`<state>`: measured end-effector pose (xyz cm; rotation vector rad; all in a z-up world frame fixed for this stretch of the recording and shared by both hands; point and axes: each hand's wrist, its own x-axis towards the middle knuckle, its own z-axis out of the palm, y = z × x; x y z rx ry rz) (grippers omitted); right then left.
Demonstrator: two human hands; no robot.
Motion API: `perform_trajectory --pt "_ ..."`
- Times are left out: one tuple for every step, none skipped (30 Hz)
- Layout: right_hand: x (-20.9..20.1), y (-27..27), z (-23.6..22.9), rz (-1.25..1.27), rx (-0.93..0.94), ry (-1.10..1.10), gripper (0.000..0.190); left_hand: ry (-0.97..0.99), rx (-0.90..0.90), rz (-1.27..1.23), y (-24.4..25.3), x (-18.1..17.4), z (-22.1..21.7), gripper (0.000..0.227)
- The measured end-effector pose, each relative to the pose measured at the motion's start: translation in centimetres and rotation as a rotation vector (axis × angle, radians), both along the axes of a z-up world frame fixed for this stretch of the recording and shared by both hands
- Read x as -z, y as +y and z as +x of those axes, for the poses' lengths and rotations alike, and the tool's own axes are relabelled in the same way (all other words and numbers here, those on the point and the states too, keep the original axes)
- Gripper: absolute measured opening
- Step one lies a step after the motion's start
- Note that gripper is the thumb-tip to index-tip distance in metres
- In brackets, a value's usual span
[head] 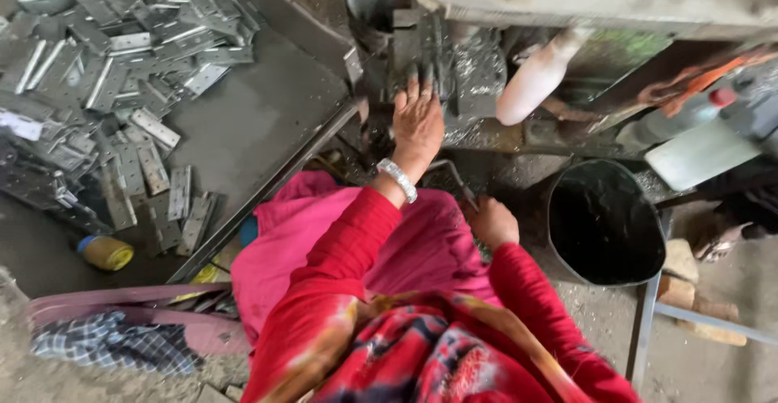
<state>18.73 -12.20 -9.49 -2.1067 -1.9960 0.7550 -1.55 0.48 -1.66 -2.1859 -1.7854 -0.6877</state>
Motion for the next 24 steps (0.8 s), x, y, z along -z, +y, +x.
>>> perform_trajectory --pt "-0.2 0.3 0.6 -0.008 0.009 0.007 0.058 0.005 0.021 -0.045 0.2 0.1 0.4 0.03" --pt "-0.5 0.6 1.2 -0.008 0.003 -0.022 0.059 0.034 0.012 -0.037 0.4 0.2 0.9 0.034" --pt "-1.1 1.8 1.5 0.002 -0.017 -0.044 0.06 0.071 -0.011 -0.019 1.4 -0.2 0.8 0.038" --pt "-1.7 2.8 1.7 0.012 -0.037 -0.067 0.061 0.107 -0.035 -0.002 2.4 -0.6 0.7 0.043" --pt "-2.0 2.8 1.8 0.026 -0.048 -0.099 0.062 0.093 -0.046 -0.056 2.7 -0.5 0.7 0.039" --pt "-2.1 2.5 1.7 0.041 -0.059 -0.132 0.064 0.079 -0.057 -0.11 2.9 -0.2 0.6 0.036" --pt "-2.0 1.9 1.6 0.055 -0.06 -0.163 0.066 0.067 -0.058 -0.163 2.9 0.1 0.7 0.033" --pt "-1.9 1.3 1.4 0.028 -0.06 -0.128 0.064 0.025 -0.058 -0.122 2.8 0.4 0.7 0.036" --pt "-1.7 0.9 1.1 0.013 -0.055 -0.093 0.063 -0.016 -0.053 -0.069 3.1 0.3 0.7 0.039" --pt "-1.5 0.6 0.8 -0.002 -0.05 -0.058 0.062 -0.058 -0.049 -0.017 3.3 0.2 0.8 0.042" --pt "-1.3 0.2 0.9 -0.009 -0.028 -0.065 0.06 -0.057 -0.042 -0.01 2.9 0.4 0.9 0.041" --pt "-1.0 -0.2 1.0 -0.015 -0.006 -0.073 0.059 -0.055 -0.035 -0.003 2.4 0.6 1.1 0.039" --pt "-0.7 -0.4 0.5 -0.027 0.013 -0.07 0.058 -0.043 -0.031 -0.002 1.8 0.8 0.5 0.038" --pt "-0.4 -0.7 0.2 -0.065 0.008 -0.07 0.059 -0.016 -0.034 -0.059 1.1 0.8 0.1 0.038" --pt "-0.6 0.4 0.6 -0.084 0.008 -0.08 0.061 0.001 -0.033 -0.098 1.7 0.4 0.3 0.038" --pt "-0.8 1.4 1.1 -0.103 0.008 -0.09 0.062 0.019 -0.032 -0.136 2.3 0.0 0.5 0.039" --pt "-1.1 2.6 1.4 -0.051 -0.019 -0.119 0.063 0.016 -0.042 -0.145 2.9 -0.6 0.5 0.037" --pt "-1.3 3.6 1.6 0.002 -0.045 -0.148 0.065 0.013 -0.053 -0.154 3.8 -1.1 0.4 0.035" --pt "-0.8 2.9 1.9 0.031 -0.069 -0.177 0.067 0.012 -0.059 -0.186 3.5 -0.6 0.5 0.034" --pt "-0.2 2.2 2.0 0.126 -0.202 -0.227 0.057 0.012 -0.077 -0.191 3.3 -0.2 0.5 0.036" --pt "0.3 2.1 2.1 0.241 -0.324 -0.278 0.048 0.012 -0.086 -0.176 4.1 -0.2 0.7 0.037" --pt "0.8 2.0 2.2 0.357 -0.444 -0.33 0.042 0.012 -0.095 -0.161 4.9 -0.3 0.9 0.039" --pt "1.5 1.5 2.0 0.238 -0.29 -0.231 0.046 -0.013 -0.081 -0.099 5.2 -0.2 1.0 0.039" --pt "2.1 1.0 1.8 0.121 -0.136 -0.131 0.052 -0.039 -0.067 -0.037 5.5 0.0 1.0 0.04"
